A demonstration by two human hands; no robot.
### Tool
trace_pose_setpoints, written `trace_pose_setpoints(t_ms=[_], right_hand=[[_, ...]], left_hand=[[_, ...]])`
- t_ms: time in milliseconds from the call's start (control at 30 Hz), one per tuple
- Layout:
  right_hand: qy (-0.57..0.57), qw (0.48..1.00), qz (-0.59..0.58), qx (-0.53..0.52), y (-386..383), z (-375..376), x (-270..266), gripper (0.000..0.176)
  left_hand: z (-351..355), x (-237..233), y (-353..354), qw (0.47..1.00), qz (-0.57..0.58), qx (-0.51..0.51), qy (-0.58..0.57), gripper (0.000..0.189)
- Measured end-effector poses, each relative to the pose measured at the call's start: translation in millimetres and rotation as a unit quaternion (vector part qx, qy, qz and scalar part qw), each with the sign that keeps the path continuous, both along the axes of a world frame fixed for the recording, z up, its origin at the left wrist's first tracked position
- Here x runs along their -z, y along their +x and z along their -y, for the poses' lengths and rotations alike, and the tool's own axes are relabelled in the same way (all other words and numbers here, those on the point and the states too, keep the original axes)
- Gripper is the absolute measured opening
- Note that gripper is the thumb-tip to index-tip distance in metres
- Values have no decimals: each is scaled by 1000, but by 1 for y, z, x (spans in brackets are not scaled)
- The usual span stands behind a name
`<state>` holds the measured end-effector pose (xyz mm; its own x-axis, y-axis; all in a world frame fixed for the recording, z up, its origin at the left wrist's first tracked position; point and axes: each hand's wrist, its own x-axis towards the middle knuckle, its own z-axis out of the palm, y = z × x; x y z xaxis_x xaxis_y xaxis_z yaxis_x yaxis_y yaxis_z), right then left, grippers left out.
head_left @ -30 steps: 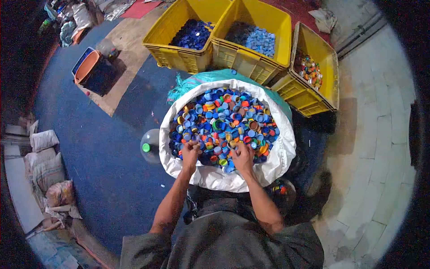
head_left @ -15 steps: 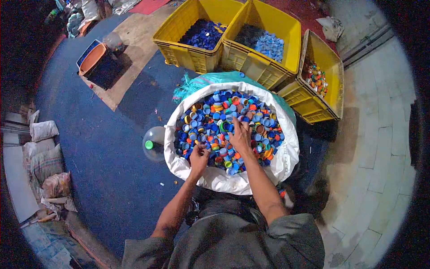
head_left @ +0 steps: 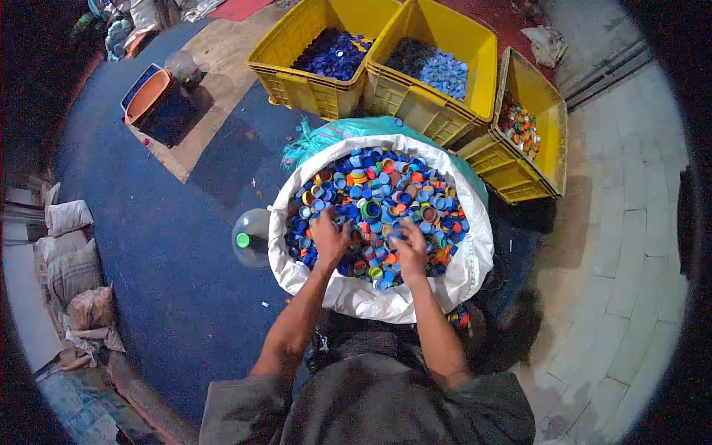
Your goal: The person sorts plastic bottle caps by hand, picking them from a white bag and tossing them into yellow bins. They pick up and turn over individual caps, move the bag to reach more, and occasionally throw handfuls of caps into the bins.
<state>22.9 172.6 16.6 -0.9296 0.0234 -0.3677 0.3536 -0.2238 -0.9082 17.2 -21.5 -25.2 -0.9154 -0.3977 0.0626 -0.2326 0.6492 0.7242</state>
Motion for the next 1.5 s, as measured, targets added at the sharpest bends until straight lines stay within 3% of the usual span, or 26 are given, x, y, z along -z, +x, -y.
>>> trace_pose_setpoints(t_ms=[33, 133, 300, 500, 600, 700, 800, 833, 867, 933, 967, 1067, 1200, 1233, 1333, 1367, 1467, 1500], right_hand=[[-176, 983, 17, 51, 6, -4, 8, 43], [-335, 932, 95, 100, 26, -9, -8, 38], [-396, 914, 71, 60, 40, -16, 3, 40], [-357, 922, 114, 95, 43, -11, 11, 33], [-347, 929, 113, 56, 40, -8, 3, 31], [-302, 946, 112, 47, 36, 0, 3, 26], [-117, 986, 111, -44, 21, 12, 10, 23], [-10, 994, 69, -85, 14, 17, 20, 22], [88, 991, -1, -105, 8, 23, 31, 23], [277, 939, -146, -141, -11, 47, 33, 24], [292, 933, -145, -154, -19, 58, 31, 25], [345, 905, -165, -186, -42, 86, 16, 30], [415, 856, -207, -231, -64, 109, 42, 37], [433, 845, -198, -244, -66, 114, 43, 38], [490, 808, -163, -284, -73, 124, 52, 39], [511, 792, -157, -295, -73, 123, 55, 39], [546, 760, -152, -319, -74, 123, 57, 39], [552, 753, -144, -328, -73, 124, 54, 39]], left_hand=[[1, -5, -4, 1000, 23, 9, -9, 52], [-2, -20, -12, 996, -12, 51, -65, 58], [-4, -10, -25, 990, 18, 119, -80, 59], [-7, 14, -31, 986, 18, 120, -117, 59], [-5, 20, -31, 985, 2, 128, -118, 57], [-3, 17, -29, 993, -40, 88, -64, 48], [2, -9, -15, 973, -9, -71, 218, 37], [14, -4, -14, 935, -28, -78, 344, 29], [20, 1, -1, 813, -22, -122, 569, 26], [29, -10, 17, 715, -60, -159, 678, 24], [41, 8, 27, 657, -51, -135, 740, 22], [56, 7, 49, 651, 46, -214, 727, 20], [68, 18, 74, 686, 68, -254, 678, 21], [64, -8, 74, 708, 71, -260, 652, 20], [56, -23, 72, 791, 2, -266, 551, 17], [57, -30, 74, 791, 32, -252, 557, 15], [54, -25, 70, 825, 44, -255, 503, 19], [51, -17, 69, 861, 31, -242, 447, 21]])
